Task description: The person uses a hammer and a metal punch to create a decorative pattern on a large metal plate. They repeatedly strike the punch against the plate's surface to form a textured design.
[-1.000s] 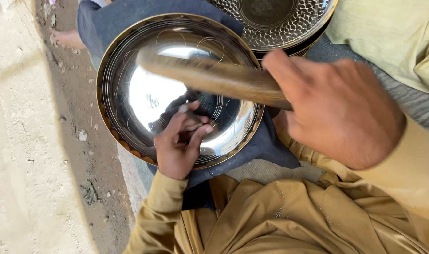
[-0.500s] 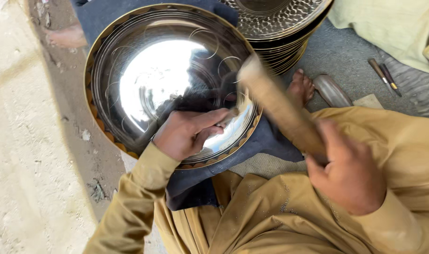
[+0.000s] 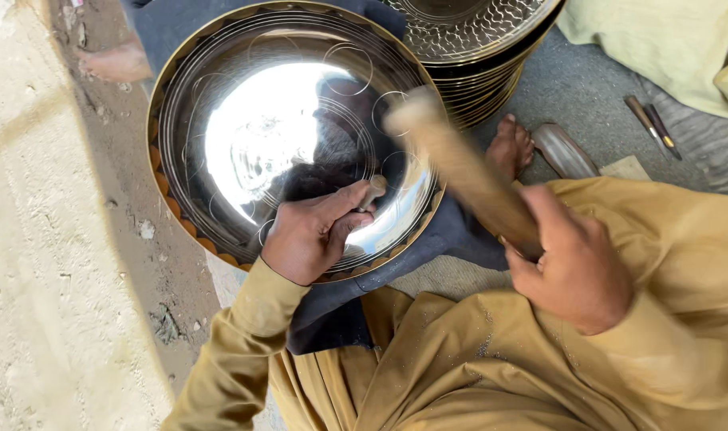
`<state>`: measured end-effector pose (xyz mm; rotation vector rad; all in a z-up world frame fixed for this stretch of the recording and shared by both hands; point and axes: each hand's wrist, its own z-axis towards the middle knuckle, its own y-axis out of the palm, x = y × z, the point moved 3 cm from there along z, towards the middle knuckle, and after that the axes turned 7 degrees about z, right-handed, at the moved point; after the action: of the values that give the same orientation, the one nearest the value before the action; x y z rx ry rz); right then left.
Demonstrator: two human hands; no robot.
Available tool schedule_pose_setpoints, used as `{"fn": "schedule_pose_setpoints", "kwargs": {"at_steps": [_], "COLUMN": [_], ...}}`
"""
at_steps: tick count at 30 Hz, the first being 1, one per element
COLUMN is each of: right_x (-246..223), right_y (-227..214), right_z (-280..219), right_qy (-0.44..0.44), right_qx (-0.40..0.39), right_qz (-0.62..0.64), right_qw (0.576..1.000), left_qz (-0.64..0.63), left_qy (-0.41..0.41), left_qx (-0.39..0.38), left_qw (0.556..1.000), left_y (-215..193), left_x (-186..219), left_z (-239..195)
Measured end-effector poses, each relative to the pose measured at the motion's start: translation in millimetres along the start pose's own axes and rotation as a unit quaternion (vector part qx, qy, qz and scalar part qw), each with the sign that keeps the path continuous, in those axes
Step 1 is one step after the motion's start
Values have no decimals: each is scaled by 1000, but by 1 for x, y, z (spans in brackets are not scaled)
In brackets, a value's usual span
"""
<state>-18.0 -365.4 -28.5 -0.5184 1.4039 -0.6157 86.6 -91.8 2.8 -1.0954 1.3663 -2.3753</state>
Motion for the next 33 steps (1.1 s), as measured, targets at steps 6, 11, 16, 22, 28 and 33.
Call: {"fn": "schedule_pose_setpoints", "kwargs": {"at_steps": [6,11,16,22,28,33], "right_x": [-62,-121,-162,-134,-102,-66], "right_y": [-43,-41,-46,-62,-72,-65], "right_z": [64,91,99,95,82,71], "right_qy": [-110,-200,-347,-295,-233,-46], "right_qx": [-151,-163,-92,-62,-70,-253], "right_qz": [-211,-289,-217,-326,-313,-405], "right_qw": [960,922,908,896,918,877], "left_qz": [-35,-109,-117,-111,-113,-100], "left_qy": [-127,-240,-279,-186,-146,-136], "left_qx": [159,268,310,241,187,167], "left_qw": [979,927,902,946,965,971], "left_y": [15,34,45,32,30,30], "left_x": [12,15,16,9,-1,0], "left_z": [-27,-45,-49,-35,-31,-33]}}
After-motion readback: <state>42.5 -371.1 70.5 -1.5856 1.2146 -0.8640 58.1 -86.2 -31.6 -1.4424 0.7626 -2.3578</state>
